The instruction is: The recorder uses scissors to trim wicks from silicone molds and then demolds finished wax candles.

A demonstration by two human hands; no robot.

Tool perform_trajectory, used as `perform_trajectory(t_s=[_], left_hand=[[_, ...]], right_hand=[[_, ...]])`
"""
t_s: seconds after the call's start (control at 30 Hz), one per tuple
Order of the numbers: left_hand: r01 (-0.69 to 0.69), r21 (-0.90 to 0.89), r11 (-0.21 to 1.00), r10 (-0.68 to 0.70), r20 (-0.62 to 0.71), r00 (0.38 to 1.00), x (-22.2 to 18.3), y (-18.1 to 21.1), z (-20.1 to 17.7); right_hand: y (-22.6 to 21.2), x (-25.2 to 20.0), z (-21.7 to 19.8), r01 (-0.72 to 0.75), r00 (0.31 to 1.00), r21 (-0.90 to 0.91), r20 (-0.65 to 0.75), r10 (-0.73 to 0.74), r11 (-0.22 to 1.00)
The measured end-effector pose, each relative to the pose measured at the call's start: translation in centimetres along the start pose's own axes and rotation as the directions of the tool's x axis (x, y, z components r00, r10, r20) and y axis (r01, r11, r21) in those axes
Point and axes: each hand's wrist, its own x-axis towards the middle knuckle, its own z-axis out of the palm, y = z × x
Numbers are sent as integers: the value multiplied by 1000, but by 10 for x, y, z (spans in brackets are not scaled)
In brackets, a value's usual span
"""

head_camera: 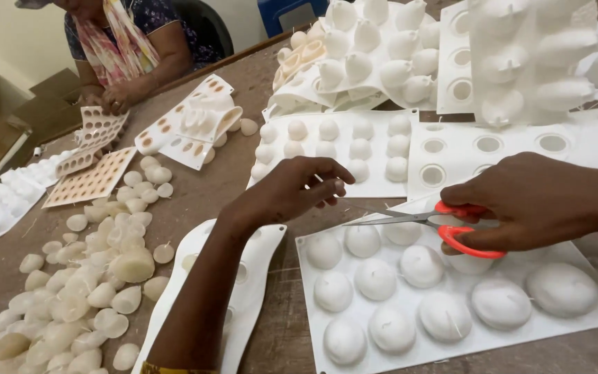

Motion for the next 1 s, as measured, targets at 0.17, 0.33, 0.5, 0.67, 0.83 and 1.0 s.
perform_trajectory(t_s=[0.17, 0.33, 0.5, 0.67, 0.83, 1.0], left_hand=[[22, -69, 997, -17, 69, 997, -6, -6, 16], [56, -312, 948, -31, 85, 996, -7, -28, 34], [44, -380, 924, -87, -97, 992, -25, -22, 59], [-61, -408, 911, -72, -304, 950, -30, -21, 92], [-166, -348, 923, -36, -509, 860, -31, -19, 108], [-165, -380, 910, -54, -503, 863, -34, -14, 105]], right_hand=[[9, 5, 5, 58, 998, 66, -7, -57, 996], [4, 2, 2, 27, 1000, -21, 7, -27, 999], [-7, -3, 0, -29, 1000, -47, 6, 29, 998], [-17, -9, 6, -94, 995, -23, -42, 93, 995], [-19, -10, 14, -56, 987, -43, -154, 49, 998], [-23, -12, 9, -71, 992, -116, -109, 59, 991]])
